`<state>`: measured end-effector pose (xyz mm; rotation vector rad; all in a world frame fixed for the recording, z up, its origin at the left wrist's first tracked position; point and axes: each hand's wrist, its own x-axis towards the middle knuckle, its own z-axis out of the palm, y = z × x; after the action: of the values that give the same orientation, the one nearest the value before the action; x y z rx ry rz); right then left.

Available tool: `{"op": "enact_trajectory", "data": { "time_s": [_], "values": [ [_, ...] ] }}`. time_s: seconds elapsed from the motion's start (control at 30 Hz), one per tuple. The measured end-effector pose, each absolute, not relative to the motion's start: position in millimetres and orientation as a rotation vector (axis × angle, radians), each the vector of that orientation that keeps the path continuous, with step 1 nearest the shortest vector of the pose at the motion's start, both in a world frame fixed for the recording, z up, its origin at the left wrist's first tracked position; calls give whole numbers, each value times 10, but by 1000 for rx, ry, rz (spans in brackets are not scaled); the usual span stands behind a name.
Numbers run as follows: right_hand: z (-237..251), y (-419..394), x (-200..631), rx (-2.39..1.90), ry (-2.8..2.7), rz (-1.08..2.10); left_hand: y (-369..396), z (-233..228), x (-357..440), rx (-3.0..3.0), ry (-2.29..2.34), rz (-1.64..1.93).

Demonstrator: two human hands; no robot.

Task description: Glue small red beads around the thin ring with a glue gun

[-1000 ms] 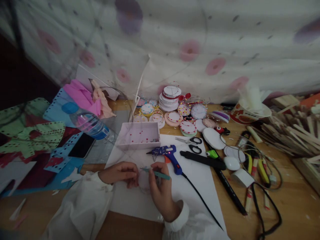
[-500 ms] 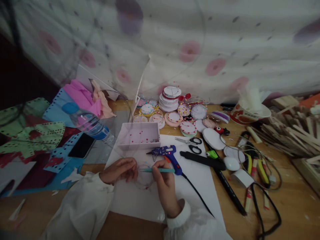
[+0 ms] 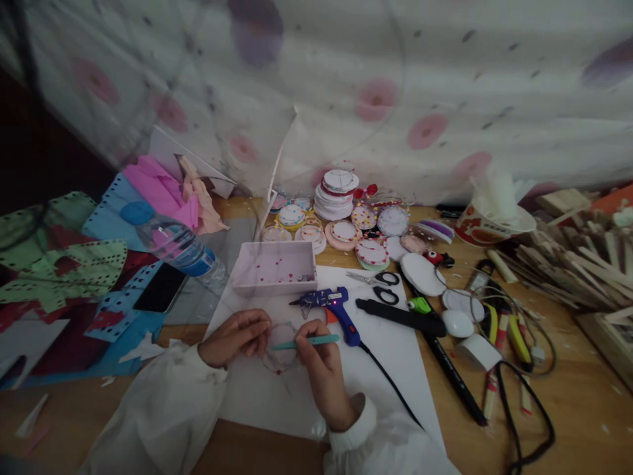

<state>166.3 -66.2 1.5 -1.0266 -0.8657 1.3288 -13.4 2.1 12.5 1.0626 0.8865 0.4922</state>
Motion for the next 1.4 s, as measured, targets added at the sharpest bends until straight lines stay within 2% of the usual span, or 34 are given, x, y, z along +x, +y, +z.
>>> {"op": "enact_trajectory", "data": {
  "time_s": [0.67, 1.03, 1.4],
  "values": [
    [43, -699, 1628, -1026, -940, 1473, 26, 168, -120, 1100, 900, 451],
    [124, -620, 1829, -892, -642, 1260, -5, 170, -172, 1180, 755, 329],
    [67, -615, 1750, -850, -657, 1456, -14, 209, -193, 1180, 618, 308]
  ]
}}
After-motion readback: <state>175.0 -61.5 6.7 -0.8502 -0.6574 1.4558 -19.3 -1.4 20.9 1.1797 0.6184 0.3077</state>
